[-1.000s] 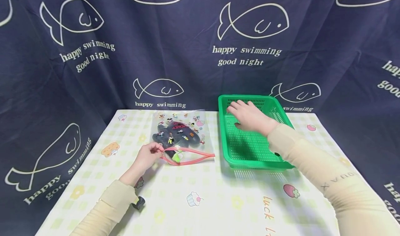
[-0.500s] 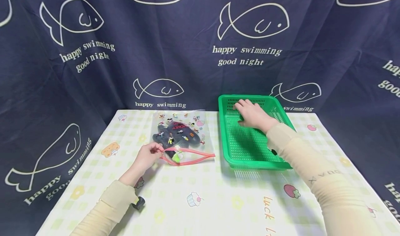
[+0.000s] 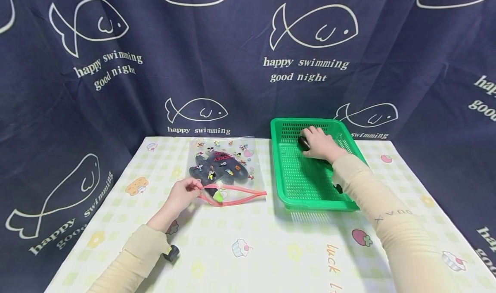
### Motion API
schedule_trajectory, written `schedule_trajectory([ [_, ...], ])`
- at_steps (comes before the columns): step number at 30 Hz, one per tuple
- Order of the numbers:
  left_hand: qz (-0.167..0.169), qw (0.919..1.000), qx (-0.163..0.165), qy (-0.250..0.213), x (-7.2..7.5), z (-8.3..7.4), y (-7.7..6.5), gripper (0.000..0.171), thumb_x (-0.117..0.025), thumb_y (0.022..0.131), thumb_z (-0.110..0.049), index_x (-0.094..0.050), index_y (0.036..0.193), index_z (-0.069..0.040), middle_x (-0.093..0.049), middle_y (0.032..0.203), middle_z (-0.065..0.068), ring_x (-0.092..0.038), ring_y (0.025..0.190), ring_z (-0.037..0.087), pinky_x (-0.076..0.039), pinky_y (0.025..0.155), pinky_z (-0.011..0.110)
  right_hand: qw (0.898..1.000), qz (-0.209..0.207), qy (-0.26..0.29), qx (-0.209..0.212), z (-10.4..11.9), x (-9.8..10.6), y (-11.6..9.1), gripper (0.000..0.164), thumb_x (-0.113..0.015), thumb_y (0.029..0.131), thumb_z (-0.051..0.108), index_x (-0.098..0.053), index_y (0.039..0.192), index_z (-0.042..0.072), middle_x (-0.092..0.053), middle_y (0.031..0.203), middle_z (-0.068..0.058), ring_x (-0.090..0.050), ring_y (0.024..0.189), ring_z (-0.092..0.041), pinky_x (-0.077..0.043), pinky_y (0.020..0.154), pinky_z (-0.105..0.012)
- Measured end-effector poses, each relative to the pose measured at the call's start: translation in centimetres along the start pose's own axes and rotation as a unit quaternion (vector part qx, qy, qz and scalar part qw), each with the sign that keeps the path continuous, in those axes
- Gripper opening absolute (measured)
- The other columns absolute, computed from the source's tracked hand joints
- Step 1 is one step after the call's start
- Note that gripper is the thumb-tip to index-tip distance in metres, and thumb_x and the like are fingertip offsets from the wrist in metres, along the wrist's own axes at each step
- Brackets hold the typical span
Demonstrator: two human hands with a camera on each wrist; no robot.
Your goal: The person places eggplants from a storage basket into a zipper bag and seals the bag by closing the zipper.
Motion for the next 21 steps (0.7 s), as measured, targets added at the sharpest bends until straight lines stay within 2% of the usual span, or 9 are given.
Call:
schedule_trajectory([
  [5, -0.001, 1.0, -0.001, 0.002, 0.1, 0.1, 0.1, 0.012, -0.061, 0.078, 0.004, -0.064, 0.09, 0.0, -0.063, 0.078, 0.007, -0.056, 0.071, 0.015, -0.044, 0.065, 0.026, 0.999, 0.012, 0.026, -0.032, -1.5, -0.9, 0.0, 0.067, -0.073, 0.077, 0.023, -0.04, 0.132, 0.004, -0.04, 0.129, -0.023, -0.036, 0.118, -0.044, -0.039, 0.081, -0.065],
  [11, -0.004, 1.0, -0.003, 0.004, 0.1, 0.1, 0.1, 0.012, -0.062, 0.078, 0.003, -0.064, 0.089, -0.001, -0.062, 0.077, 0.006, -0.054, 0.071, 0.016, -0.044, 0.063, 0.026, 0.996, 0.05, 0.055, -0.056, -2.8, -2.1, -0.1, 0.071, -0.072, 0.078, 0.019, -0.035, 0.135, -0.001, -0.035, 0.131, -0.029, -0.033, 0.119, -0.05, -0.037, 0.088, -0.063],
  [15, -0.008, 0.9999, -0.006, 0.009, 0.0, 0.1, 0.1, 0.011, -0.062, 0.077, 0.003, -0.064, 0.088, -0.001, -0.061, 0.078, 0.008, -0.052, 0.071, 0.015, -0.044, 0.061, 0.024, 0.993, 0.074, 0.063, -0.067, -3.3, -2.9, -0.3, 0.072, -0.071, 0.079, 0.017, -0.033, 0.137, -0.002, -0.034, 0.132, -0.031, -0.031, 0.121, -0.051, -0.035, 0.093, -0.061],
  [21, -0.005, 0.9999, -0.01, 0.005, 0.0, 0.0, 0.1, 0.011, -0.062, 0.078, 0.002, -0.063, 0.088, -0.001, -0.06, 0.077, 0.007, -0.051, 0.072, 0.016, -0.044, 0.063, 0.025, 0.992, 0.08, 0.062, -0.075, -3.9, -3.7, -0.5, 0.075, -0.072, 0.077, 0.016, -0.033, 0.137, -0.005, -0.034, 0.131, -0.034, -0.033, 0.119, -0.054, -0.033, 0.096, -0.062],
])
Point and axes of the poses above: each hand's wrist, its own y-axis towards the middle knuckle, its own x-axis out of the back of the hand, z = x × y, the point moved 7 cm from there along y, towards the middle knuckle
